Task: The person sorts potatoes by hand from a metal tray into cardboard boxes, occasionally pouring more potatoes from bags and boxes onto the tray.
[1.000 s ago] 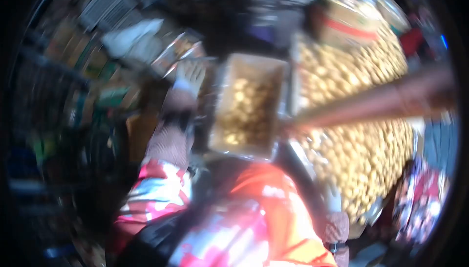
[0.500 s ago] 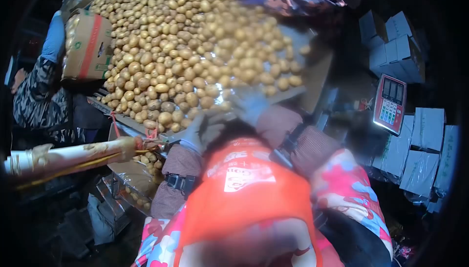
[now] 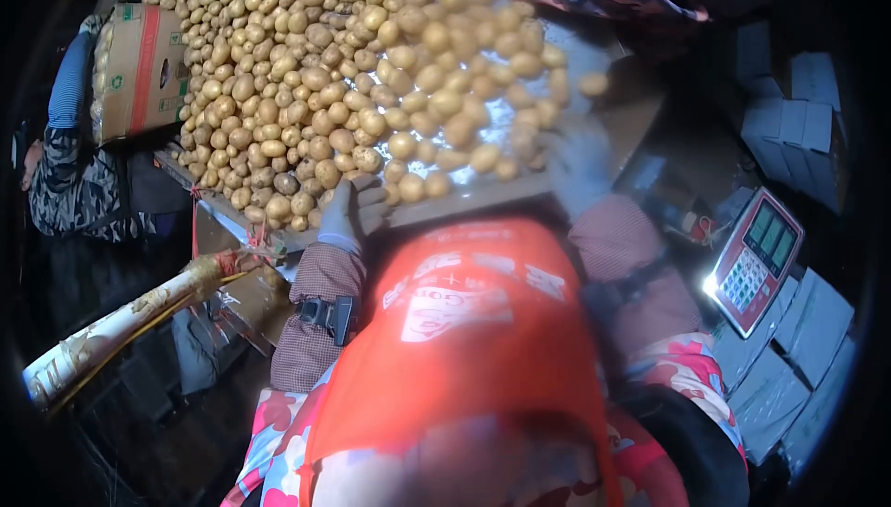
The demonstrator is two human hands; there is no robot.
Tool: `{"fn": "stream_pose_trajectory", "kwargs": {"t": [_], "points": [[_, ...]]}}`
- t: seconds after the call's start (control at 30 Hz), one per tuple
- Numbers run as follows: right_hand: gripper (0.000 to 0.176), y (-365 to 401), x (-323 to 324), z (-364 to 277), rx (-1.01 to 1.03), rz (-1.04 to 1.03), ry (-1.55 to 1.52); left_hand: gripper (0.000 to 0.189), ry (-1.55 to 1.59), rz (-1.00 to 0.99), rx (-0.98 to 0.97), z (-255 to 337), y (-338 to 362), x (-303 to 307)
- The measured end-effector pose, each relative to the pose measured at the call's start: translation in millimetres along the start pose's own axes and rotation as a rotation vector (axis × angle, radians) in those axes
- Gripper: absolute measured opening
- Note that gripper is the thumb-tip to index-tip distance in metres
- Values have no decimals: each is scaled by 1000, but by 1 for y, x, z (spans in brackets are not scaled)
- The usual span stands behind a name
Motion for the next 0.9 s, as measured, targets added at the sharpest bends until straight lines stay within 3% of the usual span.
{"fn": "stream_pose_trajectory", "kwargs": {"t": [0.03,0.13,0.17,0.27,0.37,0.47,0.5,0.6,0.67,0.73,0.83,0.9], "points": [[31,-13,8,10,-4,57,-44,60,11,12,9,0,-1,0],[31,-33,14,45,-455,-92,-107,59,31,43,26,-8,-8,2],[32,-36,15,55,-596,-77,-296,59,50,57,31,-8,-5,1],[37,-54,4,75,-626,-127,-533,58,50,78,17,-8,-6,1],[42,-85,17,43,-656,-303,-319,58,37,77,33,-7,-5,2],[47,-104,12,32,-701,-340,-72,59,55,69,32,-2,-2,-1],[51,-96,-6,57,-630,-316,-112,59,53,69,33,0,-1,-2],[60,-91,-5,63,-787,-554,-14,59,62,94,23,1,2,-7],[65,-88,-4,56,-593,-562,89,59,57,98,31,2,2,-8],[67,-97,-4,43,-624,-572,127,58,53,94,52,5,2,-6],[64,-124,1,4,-917,-506,104,57,28,83,71,10,3,-7],[56,-120,-7,10,-971,-386,8,56,85,33,89,9,1,-5]]}}
Point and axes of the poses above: each hand's wrist, its own y-axis away from the middle knuckle, its own x-axis out of the back of the hand, z = x × y, the point moved 1 cm from there along -y, towards the middle knuckle, and after that the axes turned 7 degrees about -x, right-handed, at the moved point
